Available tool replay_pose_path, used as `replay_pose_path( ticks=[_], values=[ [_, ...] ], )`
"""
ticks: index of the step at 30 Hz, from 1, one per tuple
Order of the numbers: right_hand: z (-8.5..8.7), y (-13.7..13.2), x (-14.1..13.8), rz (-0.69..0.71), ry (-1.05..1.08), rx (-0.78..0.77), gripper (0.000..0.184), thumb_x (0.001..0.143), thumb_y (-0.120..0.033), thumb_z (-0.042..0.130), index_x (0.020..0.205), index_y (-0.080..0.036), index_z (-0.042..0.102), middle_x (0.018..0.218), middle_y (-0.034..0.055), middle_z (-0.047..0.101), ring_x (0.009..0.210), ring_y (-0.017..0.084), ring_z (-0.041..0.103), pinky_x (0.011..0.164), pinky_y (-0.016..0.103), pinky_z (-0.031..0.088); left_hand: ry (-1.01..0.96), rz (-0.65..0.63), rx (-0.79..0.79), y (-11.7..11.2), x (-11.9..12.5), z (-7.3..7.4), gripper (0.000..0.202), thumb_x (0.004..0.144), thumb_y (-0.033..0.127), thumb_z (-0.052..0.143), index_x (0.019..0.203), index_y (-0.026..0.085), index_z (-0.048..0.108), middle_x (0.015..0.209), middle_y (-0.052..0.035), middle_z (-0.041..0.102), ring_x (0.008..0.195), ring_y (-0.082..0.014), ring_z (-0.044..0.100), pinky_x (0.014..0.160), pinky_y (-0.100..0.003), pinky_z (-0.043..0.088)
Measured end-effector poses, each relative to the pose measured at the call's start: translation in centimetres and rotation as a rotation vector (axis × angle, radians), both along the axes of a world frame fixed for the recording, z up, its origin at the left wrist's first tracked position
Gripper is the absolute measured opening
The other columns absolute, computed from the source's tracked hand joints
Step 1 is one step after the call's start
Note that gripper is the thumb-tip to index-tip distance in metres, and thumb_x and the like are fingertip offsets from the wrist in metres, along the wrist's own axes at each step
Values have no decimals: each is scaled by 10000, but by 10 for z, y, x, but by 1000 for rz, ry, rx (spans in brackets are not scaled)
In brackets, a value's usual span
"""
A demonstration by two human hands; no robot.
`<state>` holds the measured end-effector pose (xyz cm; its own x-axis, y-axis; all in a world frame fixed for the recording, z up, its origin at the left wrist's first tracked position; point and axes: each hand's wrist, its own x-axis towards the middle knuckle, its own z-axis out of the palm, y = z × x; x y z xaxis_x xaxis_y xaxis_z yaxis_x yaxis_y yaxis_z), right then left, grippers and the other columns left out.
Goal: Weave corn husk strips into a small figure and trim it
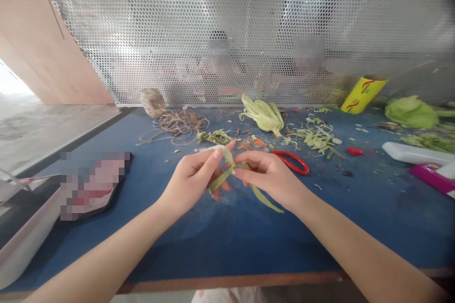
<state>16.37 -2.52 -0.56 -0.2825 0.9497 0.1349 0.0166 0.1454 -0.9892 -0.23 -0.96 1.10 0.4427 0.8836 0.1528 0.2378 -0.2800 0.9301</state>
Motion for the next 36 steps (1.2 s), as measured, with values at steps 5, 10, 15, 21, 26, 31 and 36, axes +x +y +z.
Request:
replay_pose_path(
  ticks=[5,10,15,21,26,31,36],
  values=[
    [-1,-1,-3,75,-60,-44,130,770,-308,573,818,-194,611,512,-63,455,469,70,410,470,205,321,38,93,114,5,3,-3,295,821,324,497,610,150,608,465,49,497,408,-64,442,419,-168,361],
    [-4,0,-7,29,-138,-24,231,791,-363,544,750,-176,673,461,-46,435,456,75,394,451,213,297,90,145,297,3,3,-5,354,819,276,493,487,162,542,501,30,471,532,-97,490,586,-195,418],
    [0,-4,-11,58,-174,-34,209,784,-316,560,849,-173,698,484,-24,526,490,89,483,479,216,360,97,260,396,3,0,-1,287,804,273,509,571,168,640,534,22,501,548,-103,476,566,-200,390],
    [-2,-3,-8,31,-113,-63,181,704,-265,654,864,-181,650,592,-25,604,580,111,584,595,238,469,-32,112,23,11,-2,-3,344,835,404,440,831,137,656,550,26,481,483,-90,405,468,-211,356],
    [-3,2,-1,-101,-65,-25,157,695,-281,660,817,-190,621,689,-2,647,659,141,620,625,260,503,-14,-65,-52,7,0,-5,437,711,397,619,1056,139,547,688,-18,619,605,-138,549,542,-234,418],
    [-2,1,1,-126,-108,15,102,706,-260,639,775,-194,602,707,-5,642,640,129,609,606,253,497,87,-19,37,3,4,-9,531,643,291,701,1119,170,497,635,17,617,591,-142,566,547,-237,419],
    [-2,2,6,-116,-71,4,165,687,-319,664,765,-188,602,658,-7,629,601,119,598,561,237,469,75,-49,-15,5,1,-5,552,642,254,709,1151,191,503,527,74,536,514,-101,506,533,-218,402]
  ],
)
